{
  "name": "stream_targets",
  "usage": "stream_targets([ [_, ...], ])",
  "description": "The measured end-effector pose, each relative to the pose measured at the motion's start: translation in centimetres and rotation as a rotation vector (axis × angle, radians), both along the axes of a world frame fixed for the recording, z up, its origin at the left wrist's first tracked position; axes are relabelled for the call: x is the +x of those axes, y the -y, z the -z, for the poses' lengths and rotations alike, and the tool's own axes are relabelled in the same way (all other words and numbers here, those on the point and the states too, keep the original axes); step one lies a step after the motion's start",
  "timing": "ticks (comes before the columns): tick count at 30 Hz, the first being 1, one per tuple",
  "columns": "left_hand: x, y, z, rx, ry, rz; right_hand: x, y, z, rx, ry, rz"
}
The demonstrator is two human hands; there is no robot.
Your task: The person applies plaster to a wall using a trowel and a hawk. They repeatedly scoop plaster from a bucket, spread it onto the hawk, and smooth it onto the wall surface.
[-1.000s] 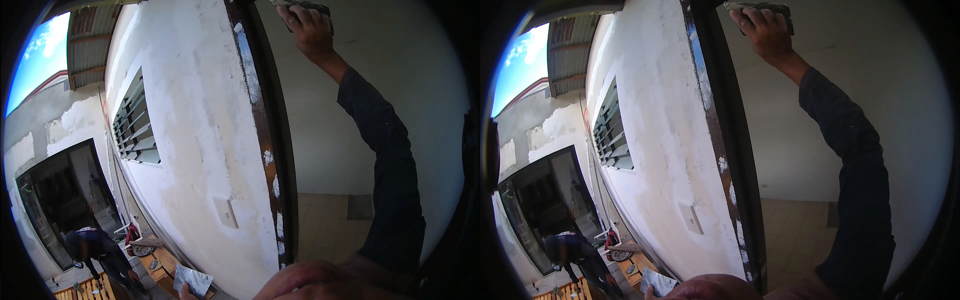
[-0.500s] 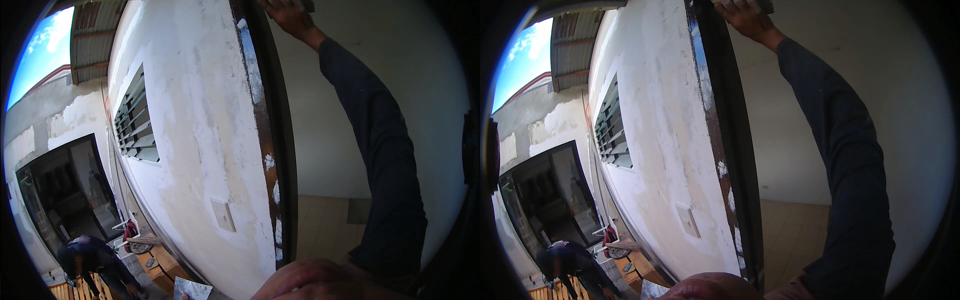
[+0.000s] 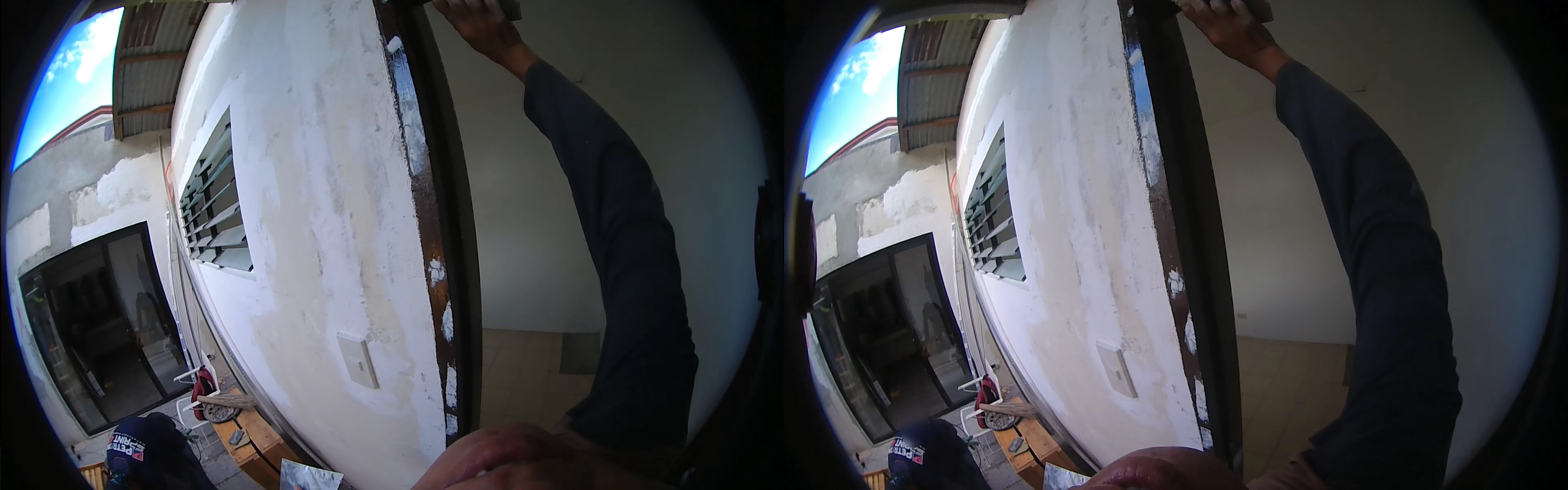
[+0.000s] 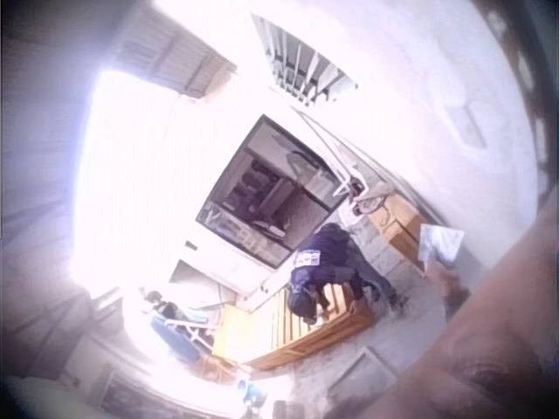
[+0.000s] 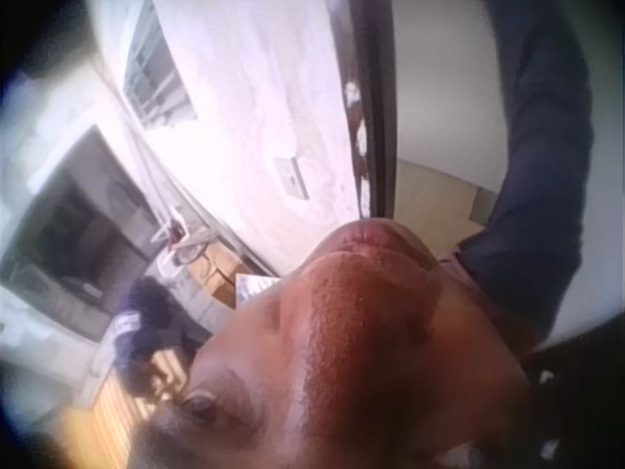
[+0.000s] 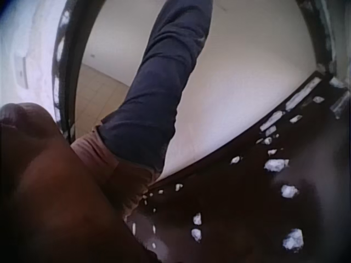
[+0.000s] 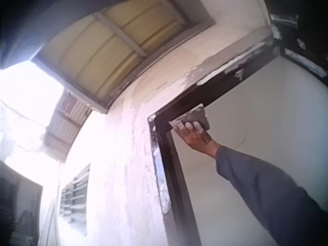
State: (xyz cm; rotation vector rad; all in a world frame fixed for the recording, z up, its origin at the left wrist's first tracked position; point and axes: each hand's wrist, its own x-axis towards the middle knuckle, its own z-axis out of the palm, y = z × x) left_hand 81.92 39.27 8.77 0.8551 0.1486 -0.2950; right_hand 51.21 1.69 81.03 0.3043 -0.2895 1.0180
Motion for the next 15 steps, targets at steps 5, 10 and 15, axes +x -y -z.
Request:
stream_targets([
  [5,0.0,0.1,0.6,-0.114,0.016,-0.036,-0.5,0.3,-0.3,0.068,-0.107,-0.071],
  [10,-0.9,-0.1,-1.1,-0.139,-0.027,-0.032,-1.0,0.2,-1.1,0.023,-0.072,-0.033],
  [15,-1.7,-0.2,-2.7,-0.194,-0.059,-0.027,-1.8,0.6,-1.2,0.028,-0.13,-0.068],
])
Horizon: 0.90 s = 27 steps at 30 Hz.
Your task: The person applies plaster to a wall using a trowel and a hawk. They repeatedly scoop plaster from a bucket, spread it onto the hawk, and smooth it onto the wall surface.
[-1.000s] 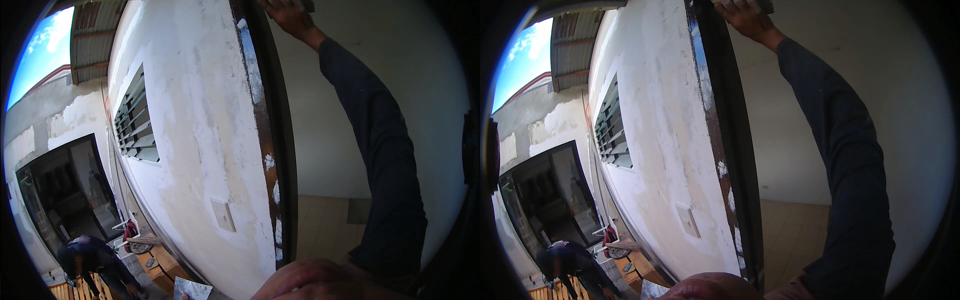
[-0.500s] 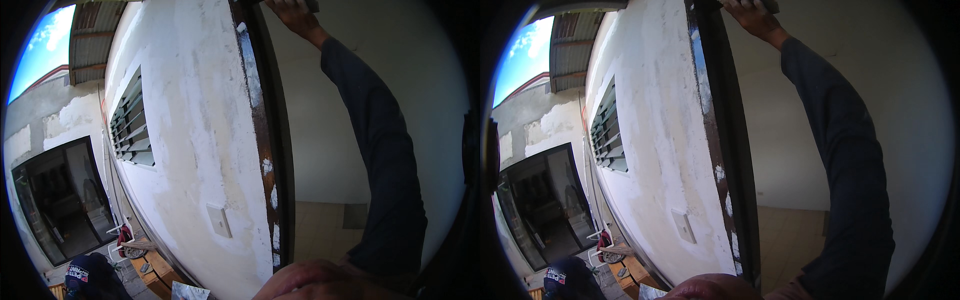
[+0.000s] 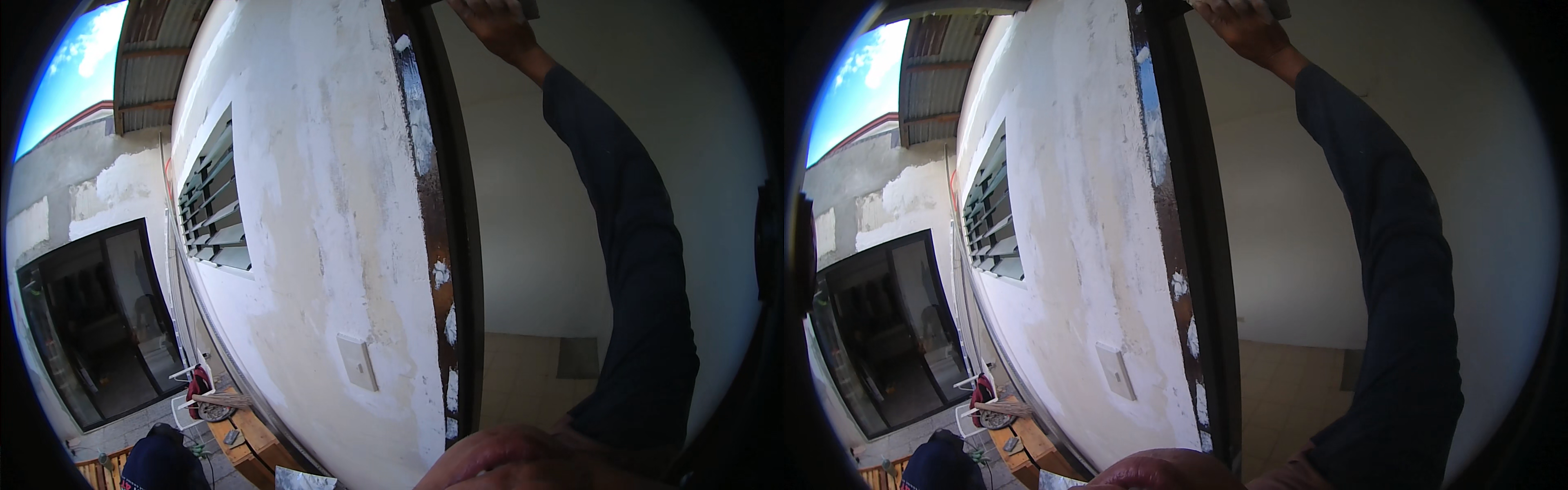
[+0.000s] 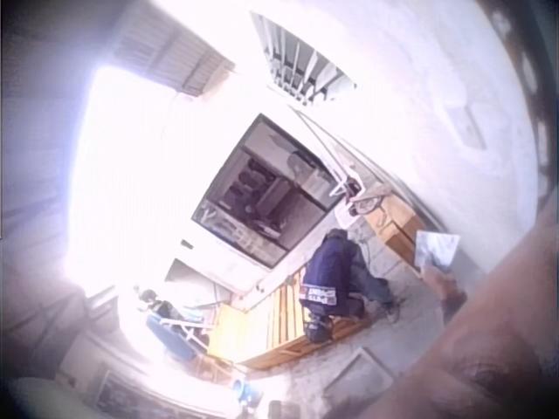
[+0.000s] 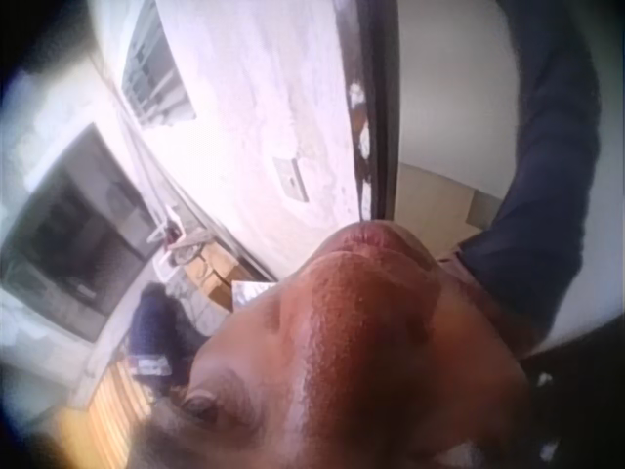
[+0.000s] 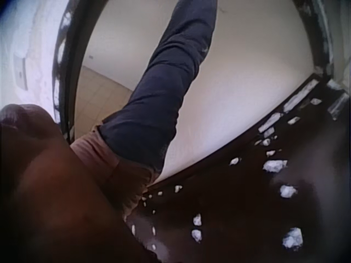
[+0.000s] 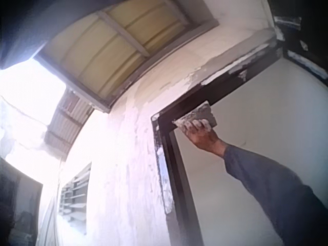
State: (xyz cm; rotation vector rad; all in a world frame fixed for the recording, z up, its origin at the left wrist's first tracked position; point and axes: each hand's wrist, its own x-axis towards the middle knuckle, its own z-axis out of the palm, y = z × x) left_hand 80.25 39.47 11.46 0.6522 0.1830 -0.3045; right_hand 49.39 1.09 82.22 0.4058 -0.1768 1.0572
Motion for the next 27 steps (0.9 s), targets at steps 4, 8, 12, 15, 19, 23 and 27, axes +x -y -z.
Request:
stream_targets([
  [4,-0.2,0.2,0.0,0.03,-0.015,-0.013,0.0,-0.6,0.3,-0.031,0.104,0.044],
  [8,0.3,0.1,0.9,0.109,0.024,-0.002,1.1,-2.7,2.5,0.12,0.045,-0.125],
  [12,1.1,-0.6,3.2,0.253,0.011,0.043,0.7,-5.1,6.2,0.288,-0.106,-0.598],
  [15,1.8,-0.3,5.6,0.139,0.079,-0.029,-0.8,-6.3,5.5,0.698,-0.619,-1.461],
  [19,2.2,0.9,6.1,0.215,0.411,-0.154,-3.4,-7.4,2.5,1.365,-0.829,-1.469],
  [23,2.0,3.3,-1.2,-0.378,0.182,-0.068,-3.6,-10.0,5.6,1.6,-1.078,-1.412],
  [27,-1.7,6.2,-12.4,-0.477,0.672,0.055,-1.6,-14.9,11.5,1.8,-1.383,-1.013],
])
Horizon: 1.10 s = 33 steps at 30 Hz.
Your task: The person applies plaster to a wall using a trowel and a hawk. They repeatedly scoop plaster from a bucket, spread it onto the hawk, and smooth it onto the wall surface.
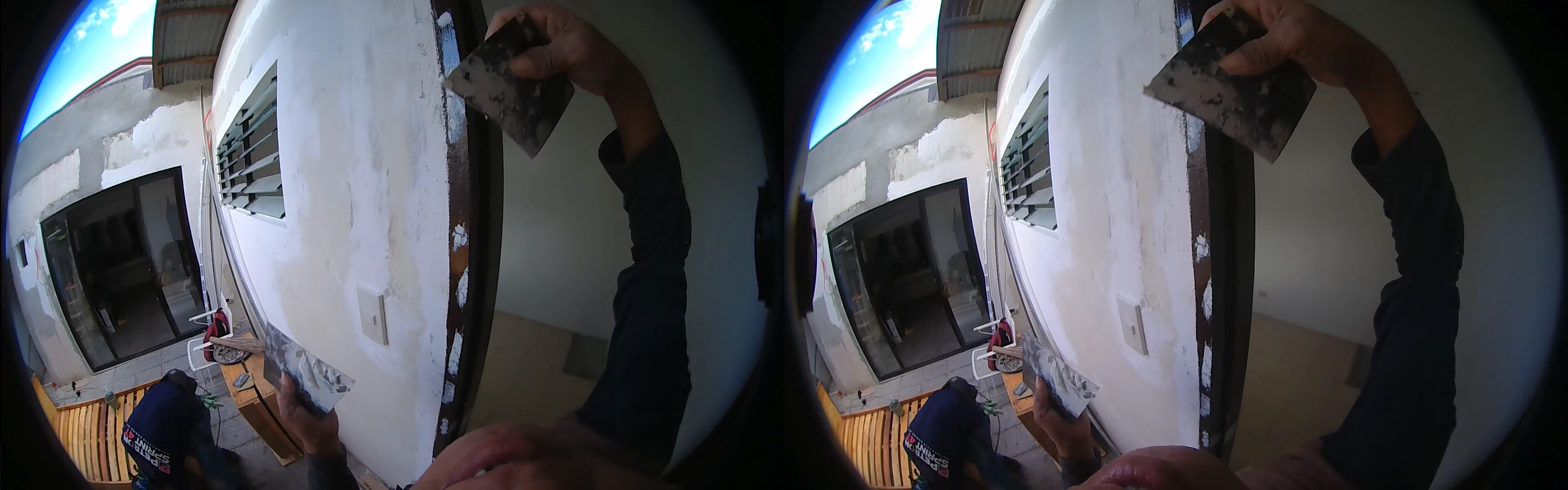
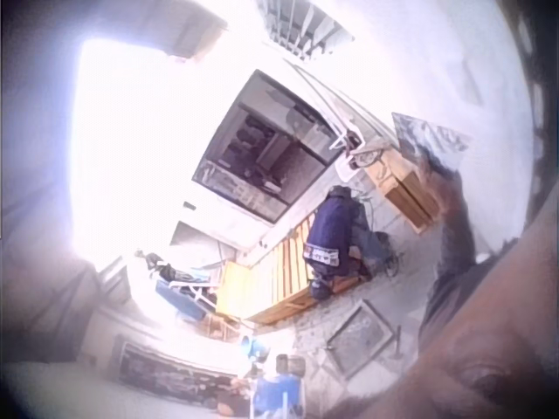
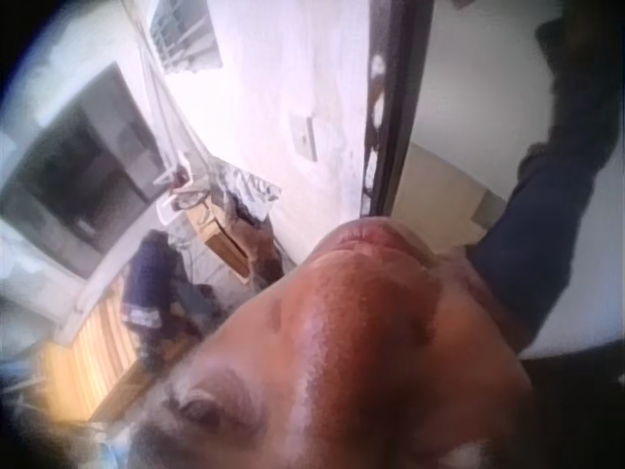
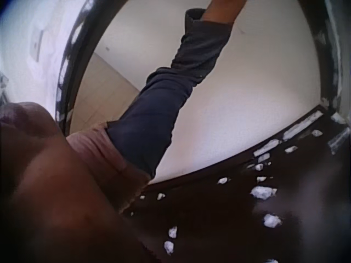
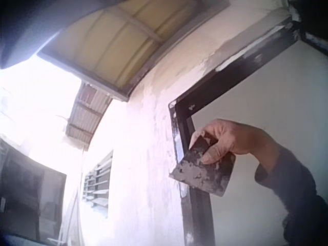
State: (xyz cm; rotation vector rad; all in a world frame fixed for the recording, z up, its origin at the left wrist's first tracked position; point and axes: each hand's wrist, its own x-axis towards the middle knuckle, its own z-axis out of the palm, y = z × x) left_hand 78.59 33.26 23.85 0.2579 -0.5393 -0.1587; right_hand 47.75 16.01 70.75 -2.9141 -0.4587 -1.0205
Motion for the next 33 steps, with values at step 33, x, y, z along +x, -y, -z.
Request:
stream_targets([
  [33,-7.4,2.5,-13.9,0.07,0.097,0.294,2.8,-4.0,17.1,-0.841,0.247,-0.119],
])
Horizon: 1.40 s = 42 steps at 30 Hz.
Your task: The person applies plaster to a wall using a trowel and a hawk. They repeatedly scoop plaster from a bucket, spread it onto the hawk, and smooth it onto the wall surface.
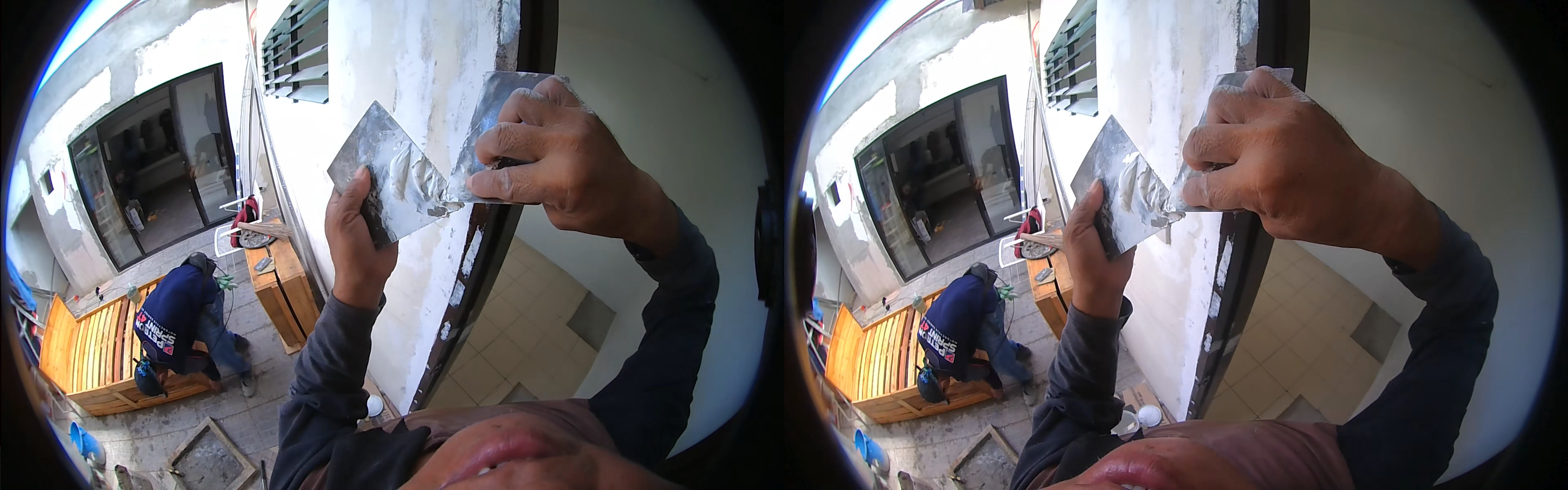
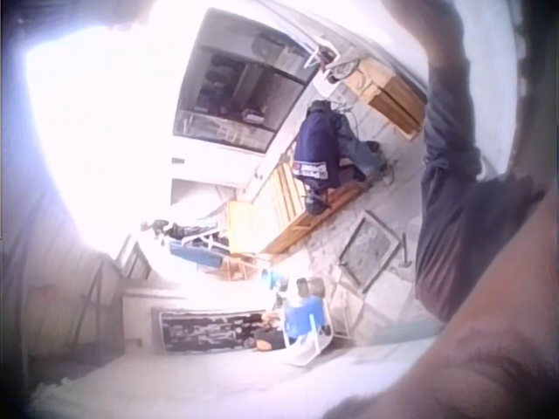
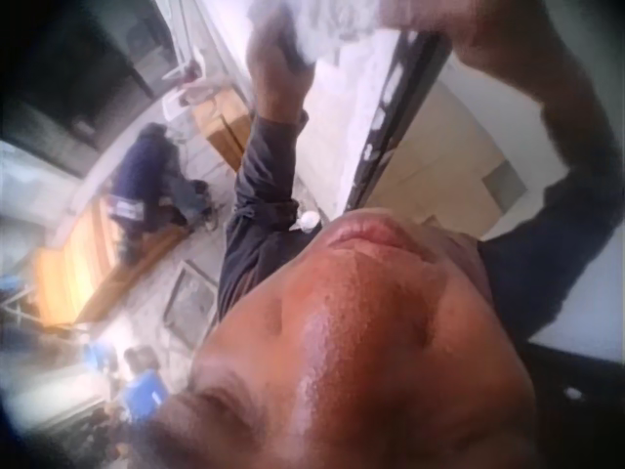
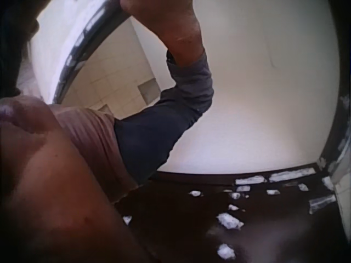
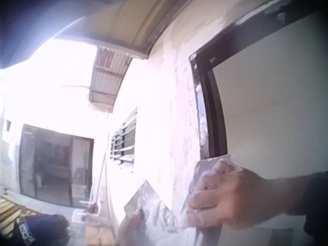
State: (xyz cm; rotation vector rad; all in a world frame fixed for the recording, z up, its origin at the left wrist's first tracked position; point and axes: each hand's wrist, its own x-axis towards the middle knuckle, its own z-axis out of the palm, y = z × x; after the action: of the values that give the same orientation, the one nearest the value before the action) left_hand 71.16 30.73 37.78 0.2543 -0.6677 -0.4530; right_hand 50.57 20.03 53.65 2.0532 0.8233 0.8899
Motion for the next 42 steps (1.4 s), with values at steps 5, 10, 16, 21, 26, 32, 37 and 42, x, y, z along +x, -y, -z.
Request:
stream_targets([
  [5,0.5,-0.7,0.4,-0.006,-0.047,0.055,-1.5,0.0,-0.7,0.084,-0.09,0.052],
  [10,1.2,-2.0,0.9,0.111,0.009,-0.204,-3.8,3.2,-5.3,1.039,0.038,-0.151],
  [16,1.5,-3.2,3.6,0.114,-0.119,-0.033,-0.5,14.9,-21.9,1.846,-0.043,-1.047],
  [21,1.8,-4.4,7.0,0.182,-0.225,-0.078,5.7,19.3,-30.3,1.917,-0.18,-1.47],
  [26,2.7,-5.6,9.9,0.206,-0.366,-0.08,11.4,17.1,-32.4,1.774,-0.083,-1.612],
  [32,4.2,-7.8,13.0,0.132,-0.375,-0.163,11.5,16.4,-35.1,1.753,-0.042,-1.759],
  [37,5.3,-9.9,15.1,0.151,-0.452,-0.229,10.7,16.3,-34.0,1.638,0.02,-1.796],
  [42,5.4,-10.4,15.4,0.125,-0.488,-0.182,12.6,16.1,-32.0,1.653,0.007,-1.638],
])
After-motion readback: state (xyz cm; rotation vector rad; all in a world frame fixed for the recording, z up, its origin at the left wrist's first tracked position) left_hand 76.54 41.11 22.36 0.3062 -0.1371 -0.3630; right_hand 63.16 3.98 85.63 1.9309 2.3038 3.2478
